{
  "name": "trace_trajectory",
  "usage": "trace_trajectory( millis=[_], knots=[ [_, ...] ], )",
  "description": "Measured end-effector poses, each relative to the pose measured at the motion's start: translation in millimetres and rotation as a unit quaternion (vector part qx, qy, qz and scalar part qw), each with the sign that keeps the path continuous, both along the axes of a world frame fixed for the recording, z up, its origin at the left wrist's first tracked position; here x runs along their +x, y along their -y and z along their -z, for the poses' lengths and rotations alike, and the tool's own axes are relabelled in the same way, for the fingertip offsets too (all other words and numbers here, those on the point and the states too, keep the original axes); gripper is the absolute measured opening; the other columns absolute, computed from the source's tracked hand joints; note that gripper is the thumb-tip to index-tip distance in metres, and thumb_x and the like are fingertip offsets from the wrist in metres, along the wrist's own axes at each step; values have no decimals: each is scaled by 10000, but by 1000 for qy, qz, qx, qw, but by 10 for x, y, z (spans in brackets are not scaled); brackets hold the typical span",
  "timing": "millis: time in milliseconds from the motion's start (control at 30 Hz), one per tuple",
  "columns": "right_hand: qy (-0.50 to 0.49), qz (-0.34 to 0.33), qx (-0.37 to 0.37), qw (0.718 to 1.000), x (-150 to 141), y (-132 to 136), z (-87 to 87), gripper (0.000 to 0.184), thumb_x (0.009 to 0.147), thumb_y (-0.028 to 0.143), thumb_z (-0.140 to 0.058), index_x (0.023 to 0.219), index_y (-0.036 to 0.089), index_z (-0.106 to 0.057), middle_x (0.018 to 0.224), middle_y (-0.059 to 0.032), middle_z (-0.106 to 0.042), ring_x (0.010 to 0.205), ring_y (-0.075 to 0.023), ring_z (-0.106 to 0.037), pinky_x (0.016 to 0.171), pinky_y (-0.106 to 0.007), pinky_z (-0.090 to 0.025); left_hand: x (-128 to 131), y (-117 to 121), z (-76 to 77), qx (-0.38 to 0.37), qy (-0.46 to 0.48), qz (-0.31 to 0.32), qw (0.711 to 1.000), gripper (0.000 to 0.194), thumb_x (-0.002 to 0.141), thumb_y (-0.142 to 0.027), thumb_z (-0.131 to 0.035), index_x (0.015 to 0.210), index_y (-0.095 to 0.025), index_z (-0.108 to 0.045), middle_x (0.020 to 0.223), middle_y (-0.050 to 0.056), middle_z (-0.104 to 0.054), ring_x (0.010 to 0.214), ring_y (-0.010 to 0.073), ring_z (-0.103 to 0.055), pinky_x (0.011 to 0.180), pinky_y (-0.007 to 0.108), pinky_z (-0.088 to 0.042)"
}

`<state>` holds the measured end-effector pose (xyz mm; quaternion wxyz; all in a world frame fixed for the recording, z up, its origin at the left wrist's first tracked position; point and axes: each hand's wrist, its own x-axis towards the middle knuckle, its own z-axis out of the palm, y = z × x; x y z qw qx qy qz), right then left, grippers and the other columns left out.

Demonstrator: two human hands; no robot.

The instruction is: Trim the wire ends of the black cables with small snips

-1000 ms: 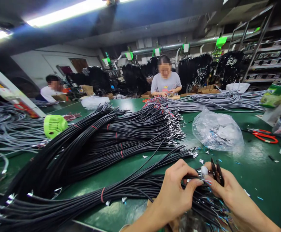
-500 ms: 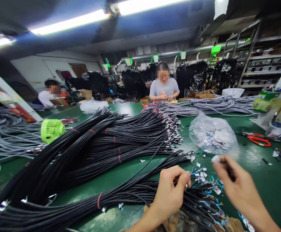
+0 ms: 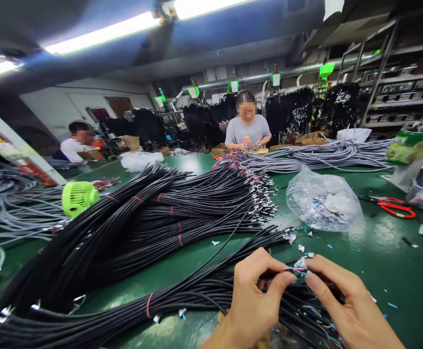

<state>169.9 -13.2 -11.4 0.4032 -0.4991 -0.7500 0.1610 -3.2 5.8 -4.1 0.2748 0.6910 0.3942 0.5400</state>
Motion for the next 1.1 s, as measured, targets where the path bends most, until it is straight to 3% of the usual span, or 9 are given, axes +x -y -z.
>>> trace_trajectory(
  millis=[300, 700, 833, 1000, 1100],
  knots=[
    [11, -10, 43, 999, 2, -19, -56, 201, 882, 293, -521, 963, 223, -691, 855, -52, -711, 824, -199, -681, 708, -251, -563, -22, 20, 33, 128, -45, -32, 990, 97, 766, -83, -615, 692, -125, -661, 590, 28, -600, 542, 117, -530, 531, 218, -404],
    [34, -21, 48, 998, 21, -31, -58, 218, 890, 293, -516, 962, 195, -697, 868, -68, -710, 774, -180, -677, 710, -239, -561, -33, 20, 48, 147, -61, -32, 987, 100, 776, -71, -594, 706, -116, -651, 594, 37, -589, 547, 119, -530, 531, 219, -398],
    [32, -21, 49, 998, 33, -46, -58, 216, 884, 296, -527, 955, 197, -705, 880, -77, -716, 854, -206, -682, 739, -246, -558, -16, 16, 28, 79, -56, -16, 995, 118, 797, -126, -600, 693, -117, -653, 602, 34, -588, 537, 112, -515, 509, 210, -368],
    [16, -26, 25, 999, 64, -38, -40, 194, 884, 294, -526, 909, 205, -696, 878, -61, -704, 799, -184, -670, 739, -242, -541, -6, -8, 0, -61, -35, 40, 997, 312, 874, -228, -512, 604, -125, -629, 561, 25, -559, 523, 109, -476, 497, 214, -325],
    [-20, -12, 12, 1000, 53, -42, -39, 177, 874, 345, -539, 876, 204, -646, 779, -29, -655, 705, -166, -640, 629, -222, -525, -14, -1, -3, -96, -28, 70, 993, 375, 898, -259, -468, 572, -129, -599, 546, 17, -540, 513, 105, -458, 499, 217, -317]
  ],
)
